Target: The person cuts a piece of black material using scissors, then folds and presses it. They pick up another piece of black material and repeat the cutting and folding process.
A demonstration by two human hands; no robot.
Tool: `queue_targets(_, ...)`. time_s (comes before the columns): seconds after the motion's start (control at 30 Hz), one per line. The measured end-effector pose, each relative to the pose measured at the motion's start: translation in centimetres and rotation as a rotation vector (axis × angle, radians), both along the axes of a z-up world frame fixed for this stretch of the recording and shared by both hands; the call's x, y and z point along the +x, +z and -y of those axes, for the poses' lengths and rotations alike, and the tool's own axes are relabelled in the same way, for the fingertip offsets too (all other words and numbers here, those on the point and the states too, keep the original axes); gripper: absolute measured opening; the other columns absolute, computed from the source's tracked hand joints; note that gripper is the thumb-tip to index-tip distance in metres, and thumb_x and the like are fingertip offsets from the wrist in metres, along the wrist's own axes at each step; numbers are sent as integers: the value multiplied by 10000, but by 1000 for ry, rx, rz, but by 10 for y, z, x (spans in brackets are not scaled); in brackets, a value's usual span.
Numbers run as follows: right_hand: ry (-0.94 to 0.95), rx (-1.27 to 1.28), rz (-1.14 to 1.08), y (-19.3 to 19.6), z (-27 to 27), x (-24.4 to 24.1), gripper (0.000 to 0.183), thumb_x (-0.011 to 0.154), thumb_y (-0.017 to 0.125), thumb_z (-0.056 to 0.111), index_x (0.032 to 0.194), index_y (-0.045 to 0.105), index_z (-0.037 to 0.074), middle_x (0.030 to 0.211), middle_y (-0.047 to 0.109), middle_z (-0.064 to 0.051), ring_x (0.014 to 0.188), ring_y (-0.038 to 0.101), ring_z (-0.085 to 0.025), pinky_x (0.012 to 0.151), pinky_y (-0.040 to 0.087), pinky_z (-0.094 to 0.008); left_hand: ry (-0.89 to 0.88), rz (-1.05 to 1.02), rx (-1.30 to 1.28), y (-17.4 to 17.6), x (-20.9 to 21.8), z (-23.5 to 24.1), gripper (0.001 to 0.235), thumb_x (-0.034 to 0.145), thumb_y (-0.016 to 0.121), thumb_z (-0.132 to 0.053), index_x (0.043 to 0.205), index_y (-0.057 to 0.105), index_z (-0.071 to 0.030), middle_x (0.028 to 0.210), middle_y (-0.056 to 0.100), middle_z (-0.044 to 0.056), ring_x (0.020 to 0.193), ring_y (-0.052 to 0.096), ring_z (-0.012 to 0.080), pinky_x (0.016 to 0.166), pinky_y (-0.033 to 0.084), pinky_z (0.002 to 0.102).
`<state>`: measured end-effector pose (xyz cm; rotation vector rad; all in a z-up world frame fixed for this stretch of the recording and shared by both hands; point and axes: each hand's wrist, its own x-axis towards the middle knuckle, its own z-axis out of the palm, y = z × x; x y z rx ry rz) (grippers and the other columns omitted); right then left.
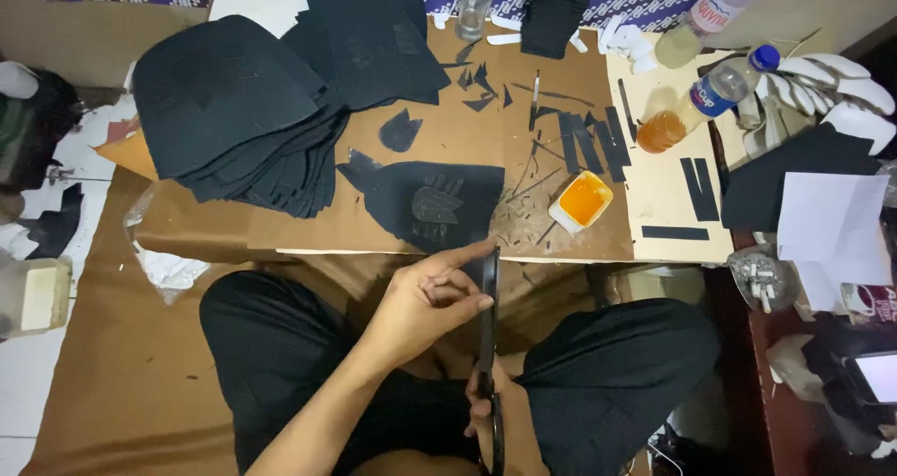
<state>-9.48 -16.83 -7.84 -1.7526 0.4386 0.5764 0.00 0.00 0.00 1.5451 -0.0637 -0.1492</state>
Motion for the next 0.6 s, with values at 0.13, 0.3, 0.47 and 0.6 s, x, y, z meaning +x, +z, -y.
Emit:
queue_targets(0.13, 97, -83, 16, 8, -1, 1, 1009, 423, 362, 852, 997, 594, 55, 739, 599, -64, 472, 506, -146, 416, 493, -298, -9, -4, -35, -6, 0, 0, 559, 795, 786, 56, 1338, 676, -18, 724, 688, -14, 606, 543, 24, 600, 470, 151)
queue_targets(0.3, 13, -22, 94, -4, 0, -4, 908, 503, 480, 813, 900, 620, 9, 641, 571, -74, 414, 475, -161, 331, 462, -301, -13, -44, -73, -5, 0, 1, 595, 789, 783, 69, 1364, 672, -41, 709, 669, -29, 576, 480, 17, 565, 407, 143)
queue_targets(0.47, 28, -44, 136, -11, 5, -8, 819, 609, 515, 773, 860, 630, 2, 601, 586, -76, 342, 465, -146, 299, 437, -290, -26, -33, -91, -6, 1, 2, 580, 791, 789, 56, 1352, 673, -28, 721, 684, -8, 583, 505, 25, 545, 407, 150)
queue_targets(0.6, 17, -27, 155, -18, 8, -11, 806, 616, 490, 772, 866, 622, 17, 626, 612, -75, 372, 478, -145, 333, 449, -291, -34, -24, -120, -11, 0, 4, 582, 797, 785, 66, 1359, 671, -34, 735, 695, -1, 582, 503, 15, 535, 399, 141)
